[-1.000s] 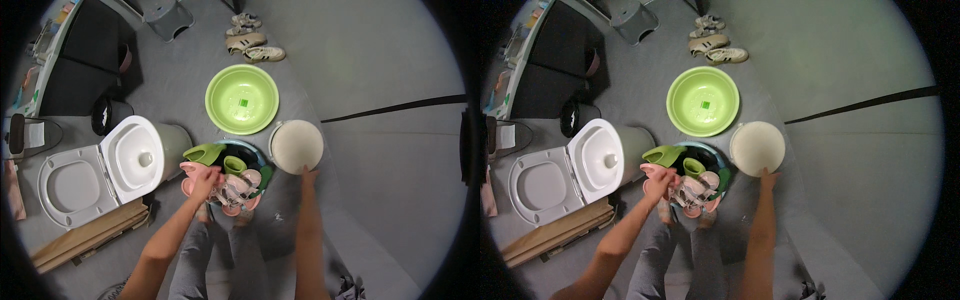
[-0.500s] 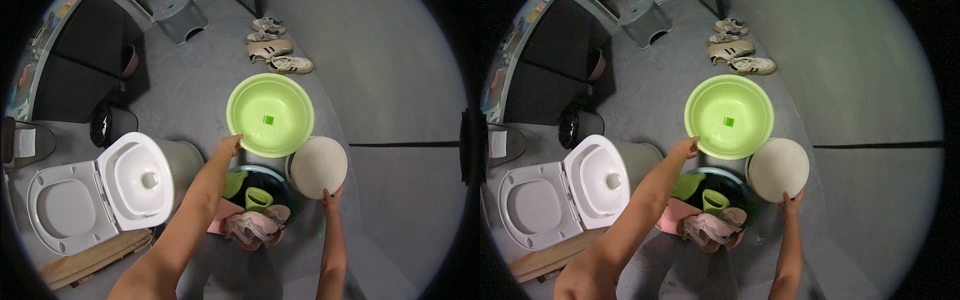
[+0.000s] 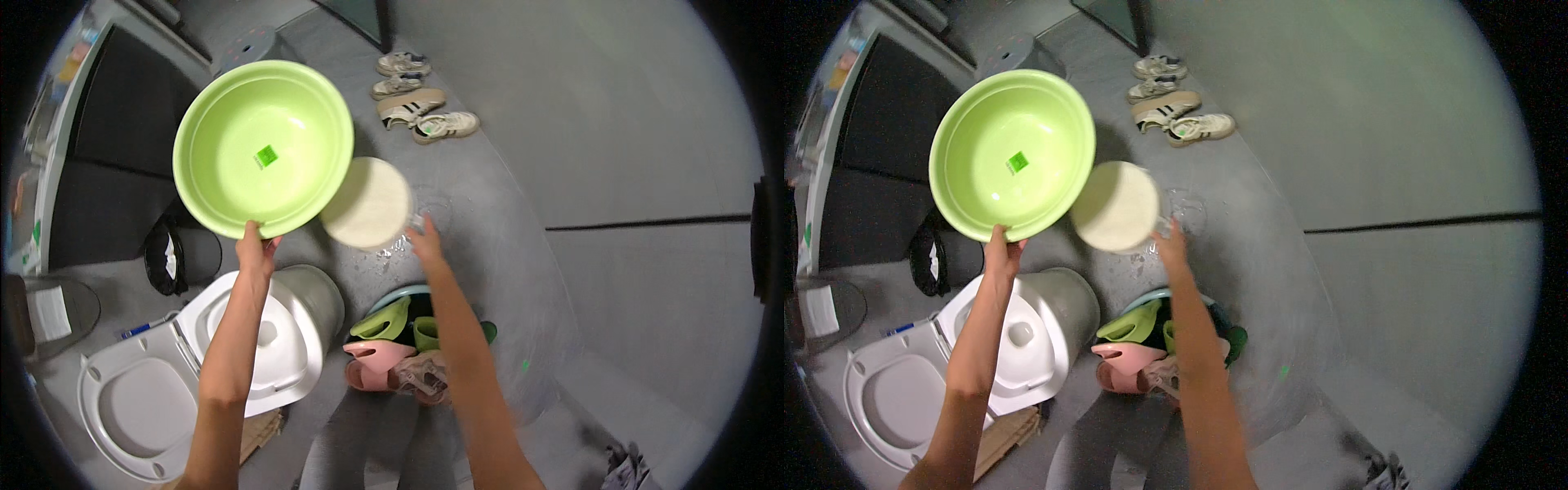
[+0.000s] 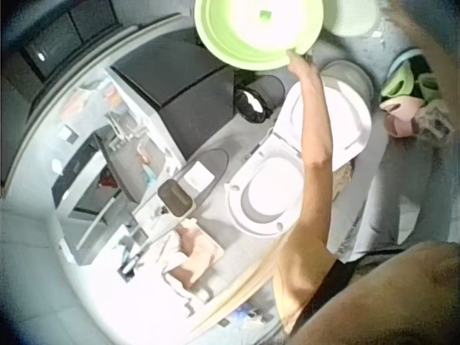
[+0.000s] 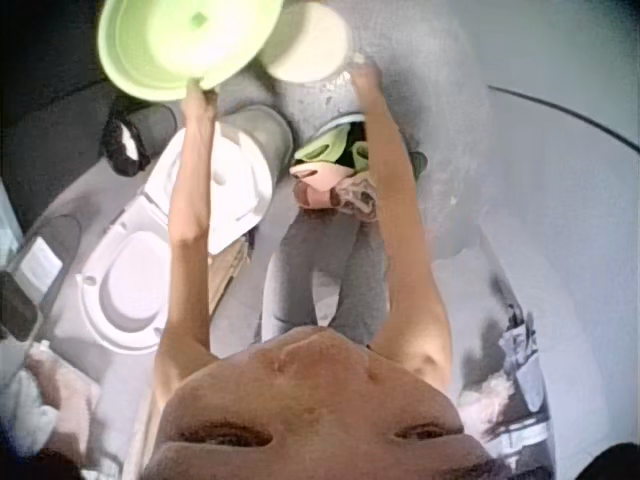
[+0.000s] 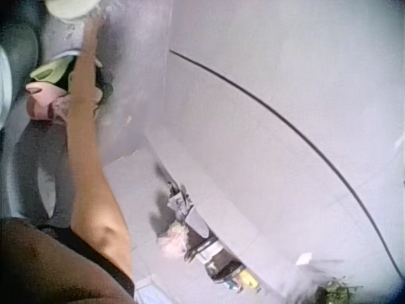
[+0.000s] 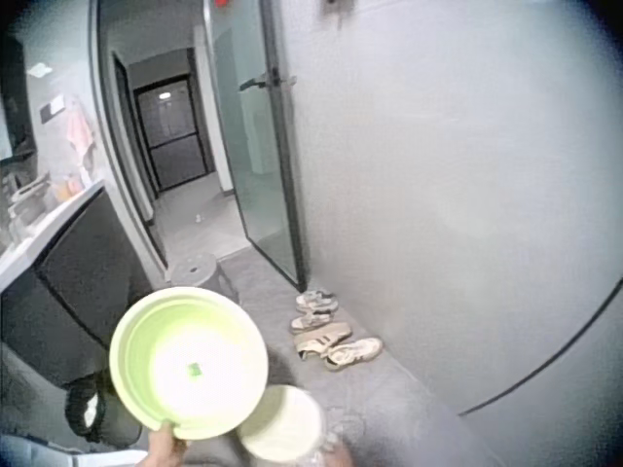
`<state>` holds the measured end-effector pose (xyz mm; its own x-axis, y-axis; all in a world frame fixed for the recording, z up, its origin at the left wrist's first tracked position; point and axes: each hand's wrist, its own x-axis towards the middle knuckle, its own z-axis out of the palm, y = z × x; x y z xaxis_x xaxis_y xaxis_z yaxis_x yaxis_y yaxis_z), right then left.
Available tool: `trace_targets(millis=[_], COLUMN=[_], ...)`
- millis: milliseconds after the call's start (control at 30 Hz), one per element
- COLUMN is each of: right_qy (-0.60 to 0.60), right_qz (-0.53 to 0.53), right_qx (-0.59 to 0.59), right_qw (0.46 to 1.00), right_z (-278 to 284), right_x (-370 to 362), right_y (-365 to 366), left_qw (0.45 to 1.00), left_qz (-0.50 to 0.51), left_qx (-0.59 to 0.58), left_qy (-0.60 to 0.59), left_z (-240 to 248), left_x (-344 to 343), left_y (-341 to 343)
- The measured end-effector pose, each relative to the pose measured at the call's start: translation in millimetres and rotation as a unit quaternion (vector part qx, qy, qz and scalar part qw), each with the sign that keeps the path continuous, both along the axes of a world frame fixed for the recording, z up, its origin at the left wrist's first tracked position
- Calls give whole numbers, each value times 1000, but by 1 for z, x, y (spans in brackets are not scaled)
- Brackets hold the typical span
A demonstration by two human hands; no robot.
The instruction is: The person washes sandals and insoles in a basin under the faucet, empties the water into the toilet, squeegees the bathroom floor, and organizes the washed sandals and slippers in a row against the wall.
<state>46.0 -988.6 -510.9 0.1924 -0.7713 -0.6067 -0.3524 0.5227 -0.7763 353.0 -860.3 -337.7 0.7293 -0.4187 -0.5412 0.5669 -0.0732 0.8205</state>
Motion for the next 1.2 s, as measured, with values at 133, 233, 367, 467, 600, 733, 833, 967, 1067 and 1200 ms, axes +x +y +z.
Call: trace_targets(millis=[133,233,367,467,600,733,833,967,1067,1200], right_qy=[-282,-313,-158,-127,-97,-33,-25,-66,153,133], right_qz=[-81,-105,-324,-492,-673,-796,-844,-897,-593,-597], right_qx=[128,90,80,64,72,123,143,162,305,289], right_qw=[947,940,929,859,730,592,516,407,729,736], right_z=[115,173,210,198,185,135,95,44,18,14], right_x=[74,16,-107,-198,-279,-341,-370,-353,-427,-437], right_y=[57,79,122,198,337,469,520,547,659,683], left_qw=[999,983,917,837,701,691,692,645,595,652], left_qz=[-31,-144,-363,-522,-704,-701,-692,-745,-777,-731], left_qx=[35,107,167,158,114,136,133,152,183,157], left_qy=[21,30,21,44,-8,110,157,69,90,125], left_z=[24,35,51,64,42,20,1,-47,-17,-19], left_x=[0,-68,-184,-287,-380,-440,-466,-463,-524,-521], left_y=[29,12,-1,9,59,101,134,189,218,241])
